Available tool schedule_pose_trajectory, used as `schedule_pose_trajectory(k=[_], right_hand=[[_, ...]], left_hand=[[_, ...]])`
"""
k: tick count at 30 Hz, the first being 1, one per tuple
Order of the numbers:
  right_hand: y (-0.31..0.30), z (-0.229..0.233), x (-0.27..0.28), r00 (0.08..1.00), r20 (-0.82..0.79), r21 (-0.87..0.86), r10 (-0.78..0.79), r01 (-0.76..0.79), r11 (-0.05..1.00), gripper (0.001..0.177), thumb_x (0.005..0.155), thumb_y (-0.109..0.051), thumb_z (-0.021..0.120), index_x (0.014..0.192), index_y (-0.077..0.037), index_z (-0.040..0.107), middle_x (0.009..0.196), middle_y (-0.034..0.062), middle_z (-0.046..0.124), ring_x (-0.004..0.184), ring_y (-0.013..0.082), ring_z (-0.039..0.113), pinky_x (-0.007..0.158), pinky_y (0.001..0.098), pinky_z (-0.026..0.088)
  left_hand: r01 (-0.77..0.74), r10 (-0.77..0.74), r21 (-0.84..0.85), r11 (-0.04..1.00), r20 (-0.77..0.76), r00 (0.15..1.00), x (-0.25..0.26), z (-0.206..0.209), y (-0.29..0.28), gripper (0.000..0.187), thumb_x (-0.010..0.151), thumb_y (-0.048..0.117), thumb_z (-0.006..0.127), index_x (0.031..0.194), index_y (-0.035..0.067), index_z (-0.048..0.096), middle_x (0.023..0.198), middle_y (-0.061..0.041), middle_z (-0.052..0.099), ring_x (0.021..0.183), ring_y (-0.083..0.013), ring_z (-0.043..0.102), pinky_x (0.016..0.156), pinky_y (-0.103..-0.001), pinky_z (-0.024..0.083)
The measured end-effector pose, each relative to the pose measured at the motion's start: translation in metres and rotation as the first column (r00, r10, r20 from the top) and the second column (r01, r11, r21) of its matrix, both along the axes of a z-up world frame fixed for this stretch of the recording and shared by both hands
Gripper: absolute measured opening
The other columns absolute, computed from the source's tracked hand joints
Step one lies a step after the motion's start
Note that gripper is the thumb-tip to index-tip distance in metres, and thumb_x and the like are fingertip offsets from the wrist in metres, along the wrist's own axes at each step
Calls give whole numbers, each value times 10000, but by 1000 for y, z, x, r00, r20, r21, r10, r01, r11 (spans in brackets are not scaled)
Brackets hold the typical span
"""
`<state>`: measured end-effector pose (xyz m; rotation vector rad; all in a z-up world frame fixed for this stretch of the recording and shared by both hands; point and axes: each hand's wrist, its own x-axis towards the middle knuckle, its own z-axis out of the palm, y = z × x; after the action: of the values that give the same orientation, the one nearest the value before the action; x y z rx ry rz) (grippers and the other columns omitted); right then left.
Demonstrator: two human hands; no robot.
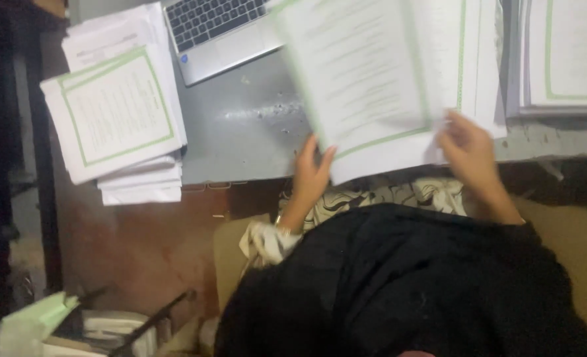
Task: Organizing and sorting printed papers and booklets on a desk by flipping through pages and moving stacks.
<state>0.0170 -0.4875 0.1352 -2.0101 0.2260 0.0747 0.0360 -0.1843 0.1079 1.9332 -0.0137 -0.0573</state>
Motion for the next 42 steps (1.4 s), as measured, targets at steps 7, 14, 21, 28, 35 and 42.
schedule_pose_trajectory(k=[7, 14, 21, 28, 35, 42], right_hand=[[-71, -64, 21, 870, 460, -635, 178, 182, 751, 578, 996, 32, 699, 1489, 225, 466, 1440, 456, 529, 1303, 592, 512, 1117, 598, 373], [-23, -55, 15, 968, 237, -639, 85, 90, 764, 590, 1125, -72, 639, 1538, 243, 362, 1576, 452, 229, 1454, 590, 208, 1191, 644, 180], [-27, -37, 13, 990, 118, -640, 75, 18, 768, 598, 1069, -100, 626, 1529, 199, 387, 1605, 399, 266, 1469, 528, 221, 1182, 609, 188], [-26, -18, 2, 985, 69, -542, 161, -98, 834, 534, 1043, -96, 555, 1490, 146, 394, 1636, 392, 185, 1511, 523, 139, 1209, 612, 136], [-3, 13, -29, 592, 791, -339, 153, 217, 915, 163, 1174, 42, 599, 1158, 176, 691, 1309, 393, 665, 1222, 550, 643, 1070, 586, 485], [4, -24, -43, 893, 413, 462, -178, -38, 886, 599, 1154, -489, 410, 1499, 0, 398, 1369, 166, 499, 1314, 316, 525, 1071, 486, 554]], left_hand=[[211, -226, 219, 953, 47, 973, 81, -73, -101, 692, 920, 456, 631, 1444, 23, 501, 1579, -256, 408, 1554, -362, 266, 1262, -455, 247], [90, -114, -130, 987, -185, 976, 75, -4, -114, 791, 878, 368, 631, 1539, 39, 348, 1613, -178, 408, 1478, -353, 410, 1195, -481, 358], [-65, -304, -529, 846, -578, 757, 76, 59, -99, 1088, 692, 582, 505, 1595, 49, 213, 1711, -144, 182, 1548, -375, 205, 1201, -662, 220], [306, -440, -344, 888, -439, 783, 63, 25, -109, 550, 1037, 270, 351, 1502, -18, 412, 1418, -239, 628, 1122, -317, 723, 742, -333, 682], [-140, -286, -651, 746, -503, 816, 29, 26, -60, 668, 973, 258, 517, 1551, -25, 339, 1536, -236, 476, 1378, -359, 516, 1104, -464, 501], [-315, -39, -681, 661, -450, 892, -19, -19, -82, 264, 1022, 280, 624, 1168, 78, 539, 1024, -52, 627, 844, -130, 608, 710, -279, 531]])
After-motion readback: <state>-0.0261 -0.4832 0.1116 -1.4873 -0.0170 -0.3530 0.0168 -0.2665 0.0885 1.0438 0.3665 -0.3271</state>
